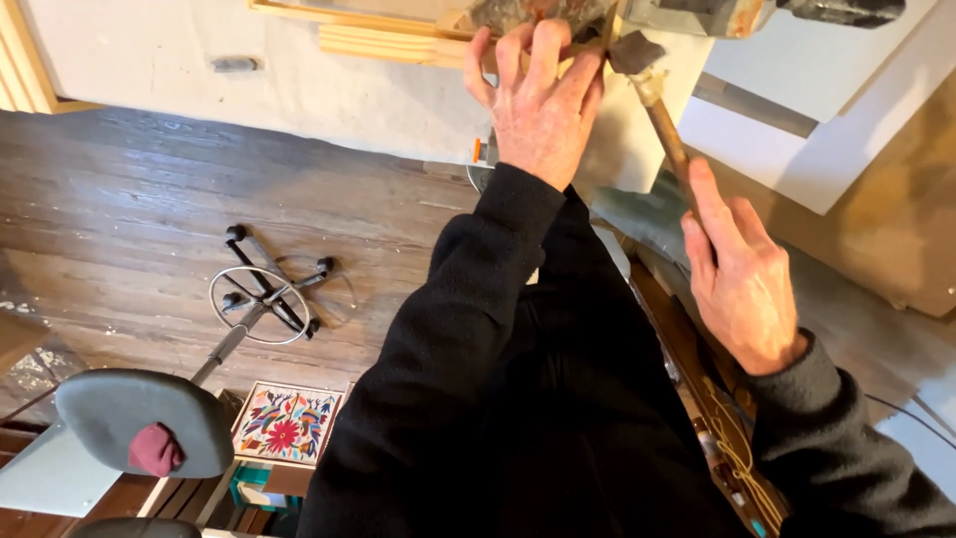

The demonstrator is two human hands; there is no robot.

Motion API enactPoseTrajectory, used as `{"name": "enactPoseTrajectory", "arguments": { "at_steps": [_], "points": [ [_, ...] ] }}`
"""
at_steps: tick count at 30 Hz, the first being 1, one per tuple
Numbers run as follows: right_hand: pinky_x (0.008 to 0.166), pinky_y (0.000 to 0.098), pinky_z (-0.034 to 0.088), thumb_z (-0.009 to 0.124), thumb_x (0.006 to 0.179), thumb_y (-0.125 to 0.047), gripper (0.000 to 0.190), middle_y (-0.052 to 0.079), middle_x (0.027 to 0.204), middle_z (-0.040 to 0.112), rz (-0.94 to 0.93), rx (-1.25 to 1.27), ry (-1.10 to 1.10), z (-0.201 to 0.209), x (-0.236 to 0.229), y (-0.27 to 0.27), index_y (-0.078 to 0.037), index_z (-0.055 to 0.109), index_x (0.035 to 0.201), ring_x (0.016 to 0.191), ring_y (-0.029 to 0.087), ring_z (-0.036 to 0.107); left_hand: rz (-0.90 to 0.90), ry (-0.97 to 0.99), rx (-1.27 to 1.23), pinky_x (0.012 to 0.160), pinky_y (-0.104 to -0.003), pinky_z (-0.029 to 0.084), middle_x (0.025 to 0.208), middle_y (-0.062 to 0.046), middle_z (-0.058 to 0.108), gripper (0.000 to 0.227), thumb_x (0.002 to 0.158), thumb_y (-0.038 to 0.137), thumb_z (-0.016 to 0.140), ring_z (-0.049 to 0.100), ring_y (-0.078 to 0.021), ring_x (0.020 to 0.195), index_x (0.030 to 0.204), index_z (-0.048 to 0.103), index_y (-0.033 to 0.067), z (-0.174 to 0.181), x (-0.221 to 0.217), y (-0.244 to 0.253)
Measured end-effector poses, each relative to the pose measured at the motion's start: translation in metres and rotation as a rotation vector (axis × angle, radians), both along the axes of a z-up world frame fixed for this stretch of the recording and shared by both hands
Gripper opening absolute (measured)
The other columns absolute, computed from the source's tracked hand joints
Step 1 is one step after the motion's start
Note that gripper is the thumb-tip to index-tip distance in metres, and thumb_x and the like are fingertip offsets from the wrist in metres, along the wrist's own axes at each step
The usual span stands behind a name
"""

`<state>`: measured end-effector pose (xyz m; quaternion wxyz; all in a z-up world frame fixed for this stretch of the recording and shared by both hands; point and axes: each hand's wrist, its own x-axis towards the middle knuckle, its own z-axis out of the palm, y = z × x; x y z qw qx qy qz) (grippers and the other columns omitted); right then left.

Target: Assembling and gluing wooden picture frames using a miter clamp and hammer.

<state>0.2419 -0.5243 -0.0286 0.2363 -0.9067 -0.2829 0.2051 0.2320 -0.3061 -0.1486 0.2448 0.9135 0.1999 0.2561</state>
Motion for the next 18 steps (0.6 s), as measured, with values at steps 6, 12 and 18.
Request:
{"name": "enactPoseTrajectory", "arguments": {
  "at_steps": [6,12,18],
  "points": [
    [0.079,0.0419,0.055,0.063,0.109,-0.004,0.053,0.019,0.106,0.065,-0.043,0.043,-0.029,0.02,-0.003,0.0,-0.007,0.046,0.159,0.088,0.034,0.066,-0.003,-0.012,0.041,0.121,-0.059,0.025,0.117,0.003,0.052,0.021,0.08,0.016,0.084,0.05,-0.0219,0.122,0.096,0.072,0.0189,0.001,0.0,0.002],
    [0.075,0.0363,0.055,0.059,0.104,-0.012,0.037,0.015,0.093,0.07,-0.314,0.043,0.152,0.029,-0.014,-0.019,-0.001,0.054,0.138,0.078,0.026,0.069,-0.01,0.025,0.071,0.123,-0.057,0.027,0.112,0.004,0.052,0.018,0.081,0.018,0.086,0.052,-0.0187,0.121,0.092,0.072,0.0219,-0.011,-0.006,0.011],
    [0.069,0.0379,0.053,0.062,0.109,-0.016,0.017,0.018,0.093,0.069,-0.31,-0.06,0.165,0.001,-0.044,-0.065,-0.003,0.063,0.121,0.079,0.024,0.071,-0.154,0.124,0.078,0.119,-0.066,0.02,0.15,-0.021,0.042,0.099,0.061,0.043,0.092,0.037,-0.0378,0.143,0.146,0.051,0.0118,0.017,0.0,0.039]
  ]
}}
